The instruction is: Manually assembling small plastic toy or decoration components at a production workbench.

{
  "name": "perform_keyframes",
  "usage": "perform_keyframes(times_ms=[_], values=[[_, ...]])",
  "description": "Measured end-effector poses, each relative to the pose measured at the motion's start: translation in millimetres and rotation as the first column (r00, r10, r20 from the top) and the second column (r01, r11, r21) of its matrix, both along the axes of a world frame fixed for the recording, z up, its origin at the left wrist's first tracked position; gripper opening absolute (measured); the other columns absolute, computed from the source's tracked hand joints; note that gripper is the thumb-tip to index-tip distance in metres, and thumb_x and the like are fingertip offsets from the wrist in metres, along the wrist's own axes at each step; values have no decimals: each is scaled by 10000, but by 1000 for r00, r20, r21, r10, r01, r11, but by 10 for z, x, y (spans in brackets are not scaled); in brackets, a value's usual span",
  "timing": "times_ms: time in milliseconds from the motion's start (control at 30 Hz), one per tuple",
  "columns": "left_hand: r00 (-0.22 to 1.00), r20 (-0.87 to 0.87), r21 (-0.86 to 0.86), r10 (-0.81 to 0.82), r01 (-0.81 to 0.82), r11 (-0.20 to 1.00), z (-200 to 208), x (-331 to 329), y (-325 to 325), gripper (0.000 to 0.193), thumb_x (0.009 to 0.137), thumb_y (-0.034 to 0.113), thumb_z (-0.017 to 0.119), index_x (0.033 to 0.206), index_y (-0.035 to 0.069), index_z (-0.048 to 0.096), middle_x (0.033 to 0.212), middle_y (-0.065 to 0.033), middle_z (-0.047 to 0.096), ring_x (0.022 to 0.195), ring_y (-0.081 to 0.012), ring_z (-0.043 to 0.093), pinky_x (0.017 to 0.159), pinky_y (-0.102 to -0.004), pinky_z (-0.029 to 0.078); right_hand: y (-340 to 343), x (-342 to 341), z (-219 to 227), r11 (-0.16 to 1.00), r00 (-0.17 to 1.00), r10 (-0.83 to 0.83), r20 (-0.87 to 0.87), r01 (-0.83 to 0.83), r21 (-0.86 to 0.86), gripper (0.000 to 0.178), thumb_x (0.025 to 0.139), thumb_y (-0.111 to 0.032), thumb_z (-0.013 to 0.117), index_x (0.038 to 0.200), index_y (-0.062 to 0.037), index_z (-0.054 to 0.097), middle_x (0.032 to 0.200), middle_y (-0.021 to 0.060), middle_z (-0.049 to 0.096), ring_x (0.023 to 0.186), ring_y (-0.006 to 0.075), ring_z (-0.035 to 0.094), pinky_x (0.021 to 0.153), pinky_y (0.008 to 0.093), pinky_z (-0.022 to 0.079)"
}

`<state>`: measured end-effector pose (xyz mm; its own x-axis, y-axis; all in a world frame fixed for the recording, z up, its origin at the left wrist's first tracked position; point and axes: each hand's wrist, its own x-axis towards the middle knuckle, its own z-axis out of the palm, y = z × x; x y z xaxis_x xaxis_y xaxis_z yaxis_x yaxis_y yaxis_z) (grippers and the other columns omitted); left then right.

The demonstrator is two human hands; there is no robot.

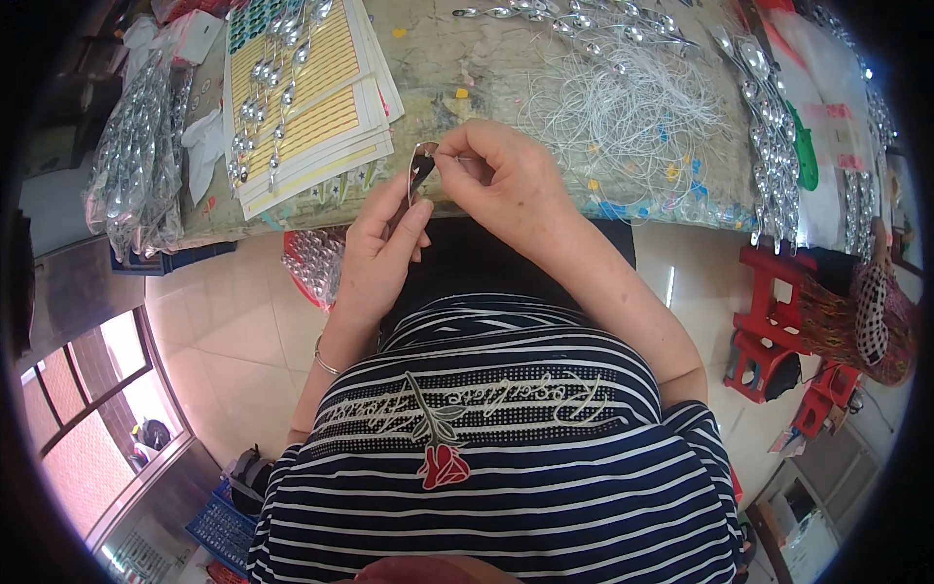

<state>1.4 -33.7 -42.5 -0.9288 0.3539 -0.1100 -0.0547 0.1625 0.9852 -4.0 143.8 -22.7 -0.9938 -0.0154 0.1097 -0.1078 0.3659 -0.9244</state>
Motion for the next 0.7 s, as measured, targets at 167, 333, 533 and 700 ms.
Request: perform_keyframes(times_ms=[167, 333, 533, 700], values=[[1000, 1, 8, -8, 8, 1000, -12, -8, -2, 380, 909, 87, 573, 1281, 40, 509, 944, -13, 511, 675, -59, 513, 545, -178, 426, 1, 14, 25, 999, 995, -11, 103, 16, -47, 85, 868, -49, 599, 933, 5, 603, 732, -12, 584, 578, 14, 465, 511, 181, 390], [1000, 1, 14, -4, 4, 1000, -13, -8, -5, 381, 911, 88, 571, 1282, 36, 504, 941, -13, 509, 675, -59, 513, 544, -179, 426, 11, 27, 9, 997, 993, -20, 117, 29, -75, 80, 872, -51, 597, 936, -2, 601, 740, -28, 582, 584, -3, 455, 507, 168, 370], [1000, -2, 21, -3, 3, 1000, -28, -1, -9, 389, 912, 92, 572, 1289, 36, 497, 938, -13, 508, 676, -59, 513, 542, -180, 425, -1, 37, 44, 994, 989, -14, 150, 29, -103, 73, 875, -52, 598, 931, -6, 603, 725, -49, 566, 584, -16, 429, 506, 157, 343], [1000, 7, 24, -6, 6, 1000, -10, -6, -8, 392, 912, 96, 573, 1293, 42, 497, 943, -12, 511, 682, -58, 514, 546, -181, 426, -3, 47, 52, 991, 987, -10, 161, 31, -129, 82, 873, -62, 607, 934, -7, 610, 699, -59, 533, 565, -15, 388, 494, 159, 326]])
